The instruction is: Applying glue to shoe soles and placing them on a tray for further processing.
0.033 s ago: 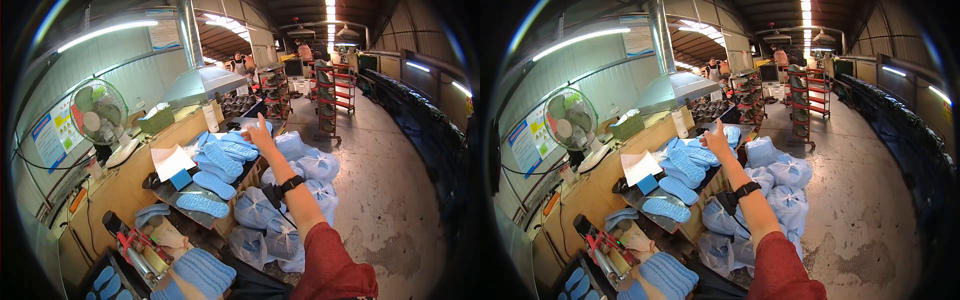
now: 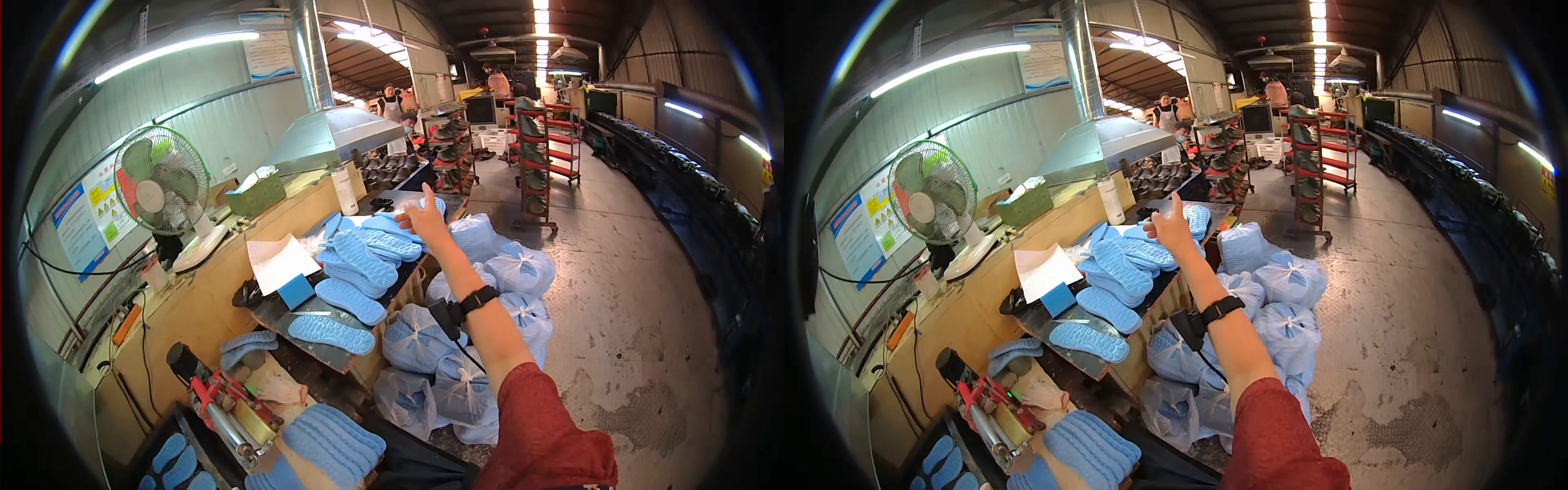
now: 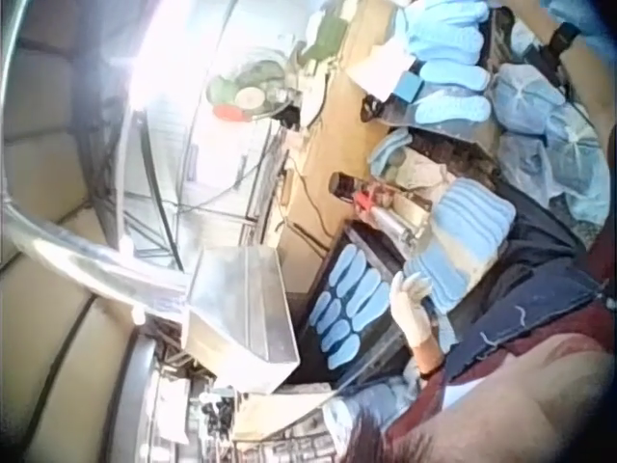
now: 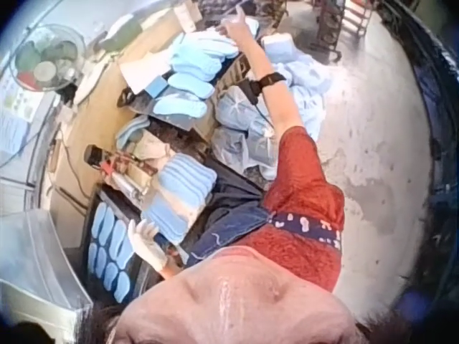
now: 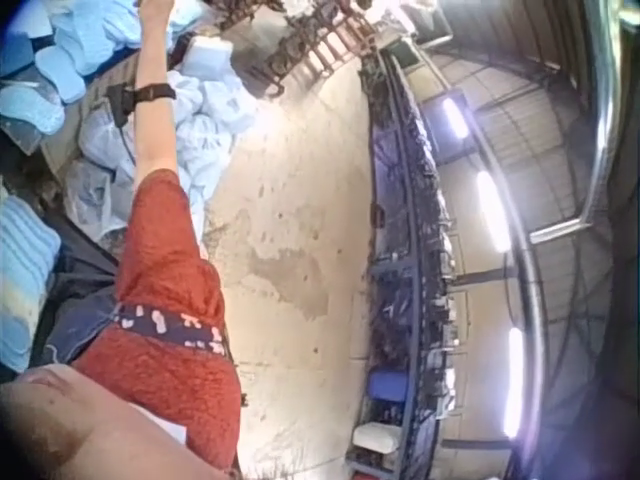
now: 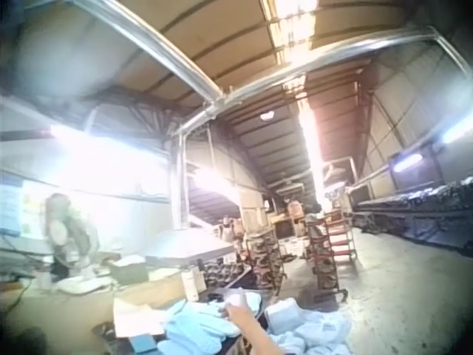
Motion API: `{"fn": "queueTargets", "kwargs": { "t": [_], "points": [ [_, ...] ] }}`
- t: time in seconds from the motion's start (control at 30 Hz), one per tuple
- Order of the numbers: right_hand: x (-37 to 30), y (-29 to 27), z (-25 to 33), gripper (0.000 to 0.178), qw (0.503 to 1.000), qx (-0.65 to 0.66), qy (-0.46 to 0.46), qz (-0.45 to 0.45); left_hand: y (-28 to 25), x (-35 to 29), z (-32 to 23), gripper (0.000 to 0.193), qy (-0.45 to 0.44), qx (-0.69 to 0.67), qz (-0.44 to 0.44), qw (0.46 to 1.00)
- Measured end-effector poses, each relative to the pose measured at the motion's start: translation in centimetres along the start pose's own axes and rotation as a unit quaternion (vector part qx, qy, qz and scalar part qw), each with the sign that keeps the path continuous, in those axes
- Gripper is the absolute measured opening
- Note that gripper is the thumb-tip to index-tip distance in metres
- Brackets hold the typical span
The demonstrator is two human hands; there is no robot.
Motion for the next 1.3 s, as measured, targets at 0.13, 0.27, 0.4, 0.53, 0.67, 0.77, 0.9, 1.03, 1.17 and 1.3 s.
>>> {"fn": "queueTargets", "kwargs": {
  "t": [0.13,0.27,0.4,0.53,0.67,0.77,0.9,1.03,1.17,1.3],
  "points": [
    [0.1,0.5,0.0,0.074,1.0,0.009,0.006,0.012,-0.4,-0.1,-0.4,0.054,0.002,-0.014,-0.009,1.0],
    [1.3,-0.1,-0.2,0.075,1.0,0.016,0.016,0.013,0.0,0.3,-0.6,0.05,0.017,-0.019,-0.009,1.0],
    [3.3,-1.9,0.7,0.073,0.998,-0.001,0.0,-0.057,0.3,0.3,-1.4,0.04,0.14,0.273,0.062,0.95],
    [-1.8,4.6,0.0,0.055,0.985,-0.044,-0.074,0.152,-0.6,-0.6,0.0,0.049,0.189,0.154,0.063,0.968],
    [-15.5,10.4,-6.6,0.044,0.844,-0.212,-0.14,0.473,-0.2,0.3,1.1,0.078,0.098,-0.035,0.06,0.993],
    [-26.3,13.8,-5.5,0.038,0.682,-0.154,-0.028,0.715,-0.2,0.5,1.4,0.114,0.068,-0.075,0.06,0.993],
    [-35.3,17.2,-11.8,0.034,0.66,-0.018,0.014,0.751,-1.3,-0.1,2.4,0.104,0.037,-0.103,0.019,0.994],
    [-37.3,21.4,-12.4,0.034,0.658,-0.031,0.107,0.745,-4.5,-0.7,6.8,0.059,-0.084,-0.085,-0.062,0.991],
    [-36.4,25.7,-16.0,0.034,0.757,-0.16,-0.046,0.632,-5.0,0.1,9.9,0.039,-0.146,-0.083,-0.157,0.973],
    [-37.9,28.1,-18.4,0.042,0.764,-0.324,-0.245,0.501,-5.4,1.2,13.4,0.038,0.0,0.461,-0.046,0.886]
  ]
}}
Point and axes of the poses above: each hand's wrist, its own x-axis towards the middle knuckle, its own y-axis out of the palm, z = x × y, the point moved 3 cm from there along x, towards the middle knuckle, and after that the axes turned 8 degrees about z, right-handed, at the moved point
